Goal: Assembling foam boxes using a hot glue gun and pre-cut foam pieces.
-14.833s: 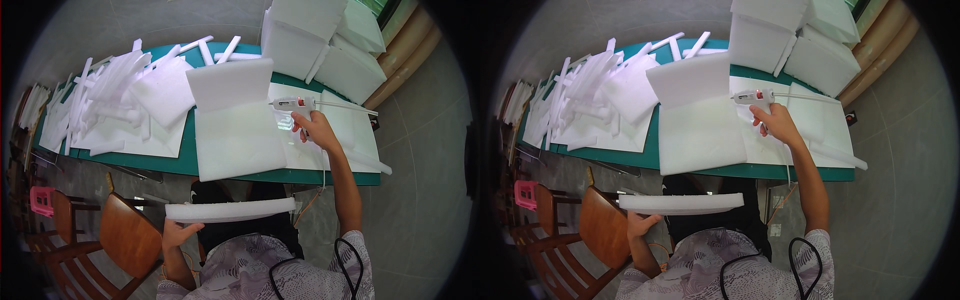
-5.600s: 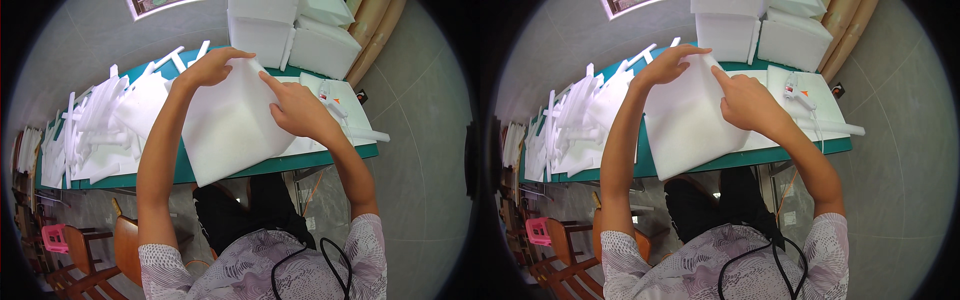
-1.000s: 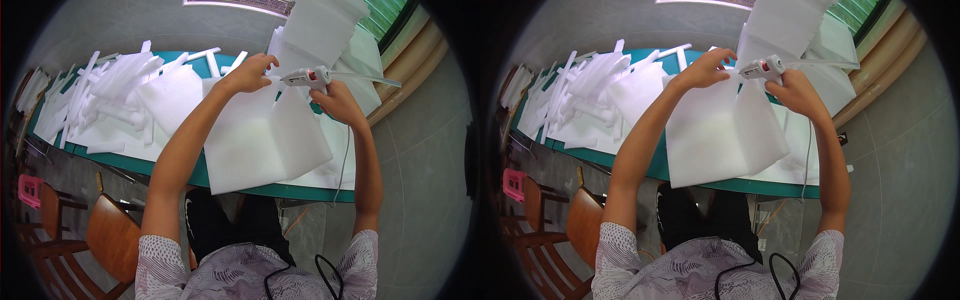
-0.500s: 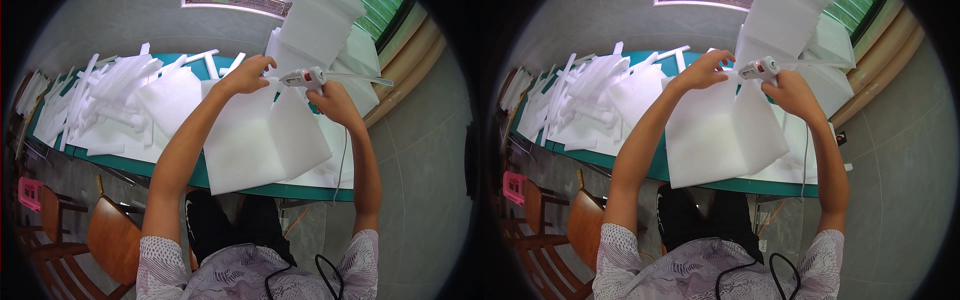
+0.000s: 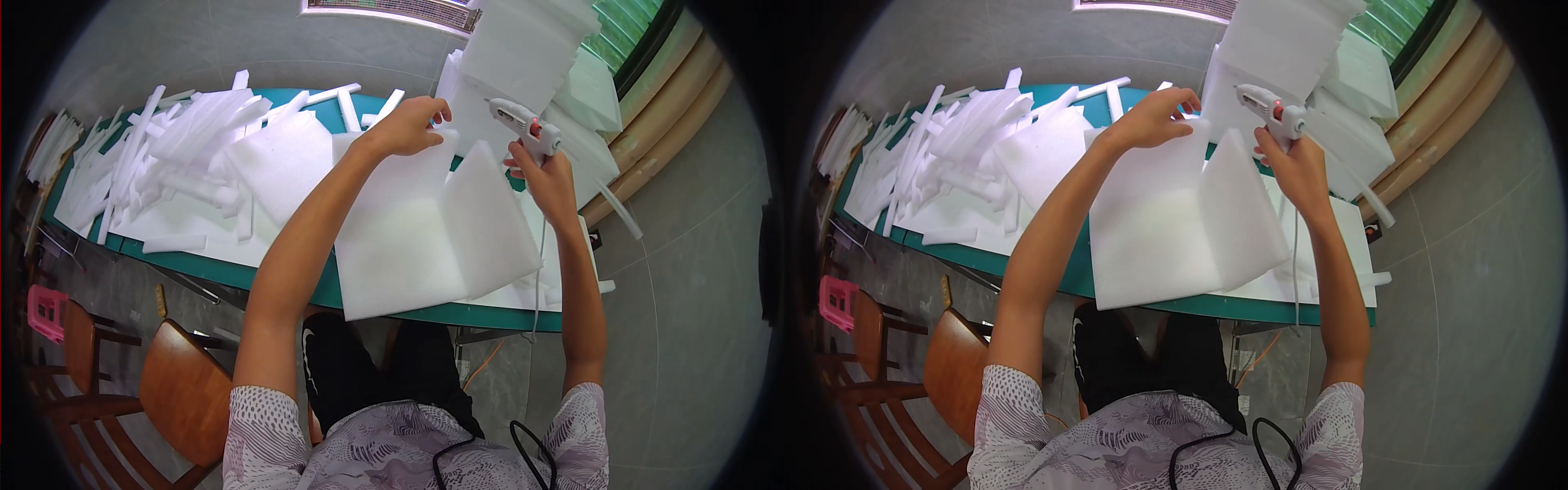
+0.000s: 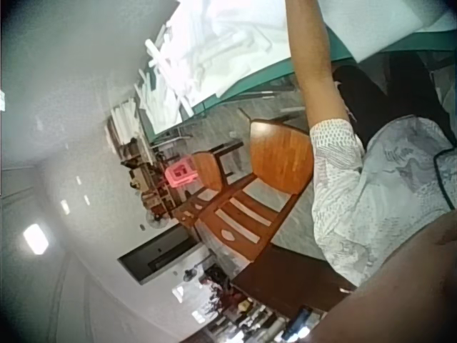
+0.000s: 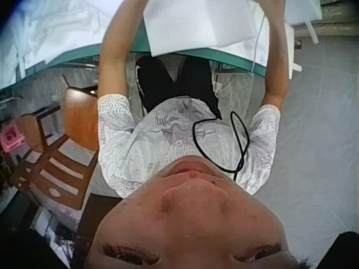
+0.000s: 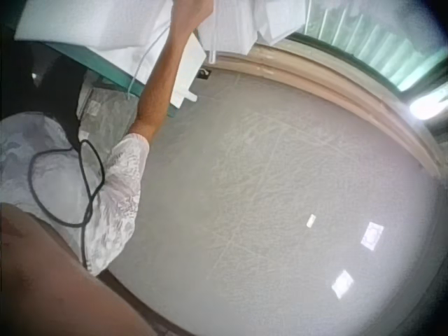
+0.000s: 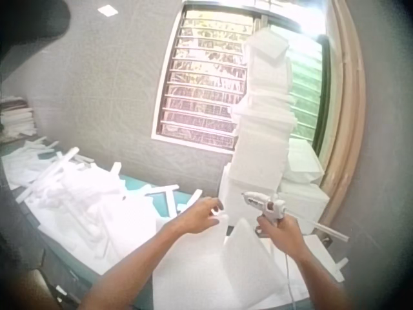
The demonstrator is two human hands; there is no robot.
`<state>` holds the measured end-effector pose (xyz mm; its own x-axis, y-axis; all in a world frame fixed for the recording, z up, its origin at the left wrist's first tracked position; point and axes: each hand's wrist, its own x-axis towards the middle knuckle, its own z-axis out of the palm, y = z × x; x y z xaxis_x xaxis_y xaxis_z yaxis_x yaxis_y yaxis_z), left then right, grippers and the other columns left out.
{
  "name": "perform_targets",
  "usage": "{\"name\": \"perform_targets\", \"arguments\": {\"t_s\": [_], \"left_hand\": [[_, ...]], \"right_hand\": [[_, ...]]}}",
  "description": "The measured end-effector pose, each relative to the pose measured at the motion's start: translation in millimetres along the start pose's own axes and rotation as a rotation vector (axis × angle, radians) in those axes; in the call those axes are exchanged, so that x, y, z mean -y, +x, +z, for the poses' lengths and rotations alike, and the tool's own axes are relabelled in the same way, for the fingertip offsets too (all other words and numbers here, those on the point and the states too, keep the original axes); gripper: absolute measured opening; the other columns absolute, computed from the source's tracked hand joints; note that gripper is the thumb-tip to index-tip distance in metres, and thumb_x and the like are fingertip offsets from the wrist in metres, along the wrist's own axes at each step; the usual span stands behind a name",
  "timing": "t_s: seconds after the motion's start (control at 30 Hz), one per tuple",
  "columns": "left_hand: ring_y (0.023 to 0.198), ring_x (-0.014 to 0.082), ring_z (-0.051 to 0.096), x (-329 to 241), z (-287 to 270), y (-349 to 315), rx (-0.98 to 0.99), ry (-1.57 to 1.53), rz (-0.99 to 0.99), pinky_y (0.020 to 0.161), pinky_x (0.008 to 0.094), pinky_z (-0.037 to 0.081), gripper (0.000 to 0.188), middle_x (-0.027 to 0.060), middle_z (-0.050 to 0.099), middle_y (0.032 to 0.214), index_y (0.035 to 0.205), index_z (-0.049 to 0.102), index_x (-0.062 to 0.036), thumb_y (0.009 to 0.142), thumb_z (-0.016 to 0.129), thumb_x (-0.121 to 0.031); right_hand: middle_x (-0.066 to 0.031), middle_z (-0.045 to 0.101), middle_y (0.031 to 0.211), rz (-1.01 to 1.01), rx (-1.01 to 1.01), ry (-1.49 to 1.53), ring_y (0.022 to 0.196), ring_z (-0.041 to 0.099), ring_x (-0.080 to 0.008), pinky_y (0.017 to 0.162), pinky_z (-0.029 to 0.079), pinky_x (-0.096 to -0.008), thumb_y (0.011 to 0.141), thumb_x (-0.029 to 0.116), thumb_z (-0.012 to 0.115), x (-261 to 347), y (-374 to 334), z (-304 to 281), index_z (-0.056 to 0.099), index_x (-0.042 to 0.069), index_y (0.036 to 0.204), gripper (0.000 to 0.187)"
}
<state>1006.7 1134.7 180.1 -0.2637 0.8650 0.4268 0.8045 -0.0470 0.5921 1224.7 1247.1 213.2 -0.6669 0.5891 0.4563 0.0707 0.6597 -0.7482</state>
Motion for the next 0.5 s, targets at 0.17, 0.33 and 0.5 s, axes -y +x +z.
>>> {"name": "perform_targets", "arguments": {"t_s": [0.17, 0.33, 0.5], "left_hand": [[0.095, 0.0278, 0.062, -2, 3, 2, 0.005, -0.011, -0.010, 0.086, 0.0341, 0.049, 0.029, 0.0150, 0.064, 0.102, 0.105, 0.058, -0.0020, 0.079, 0.072, -0.007], [0.093, 0.0256, 0.064, 2, 4, 3, -0.019, -0.004, 0.028, 0.082, 0.0337, 0.051, 0.027, 0.0138, 0.066, 0.098, 0.102, 0.058, -0.0025, 0.080, 0.072, -0.009], [0.090, 0.0298, 0.062, 0, 5, 1, -0.019, -0.055, 0.018, 0.080, 0.0355, 0.049, 0.027, 0.0150, 0.065, 0.094, 0.094, 0.055, -0.0021, 0.076, 0.074, -0.007]], "right_hand": [[-0.0081, 0.065, 0.084, 0.013, 0.013, -0.168, 0.073, 0.062, -0.0144, 0.068, 0.051, -0.0288, 0.079, 0.021, 0.073, -8, -2, 7, 0.064, 0.000, 0.092, 0.027], [-0.0098, 0.065, 0.081, 0.081, 0.020, -0.141, 0.073, 0.062, -0.0191, 0.073, 0.049, -0.0317, 0.073, 0.026, 0.076, -4, -6, 15, 0.064, 0.000, 0.087, 0.032], [-0.0095, 0.065, 0.080, 0.109, 0.033, -0.125, 0.073, 0.062, -0.0185, 0.071, 0.049, -0.0316, 0.072, 0.025, 0.077, -1, -6, 17, 0.063, 0.001, 0.085, 0.031]]}}
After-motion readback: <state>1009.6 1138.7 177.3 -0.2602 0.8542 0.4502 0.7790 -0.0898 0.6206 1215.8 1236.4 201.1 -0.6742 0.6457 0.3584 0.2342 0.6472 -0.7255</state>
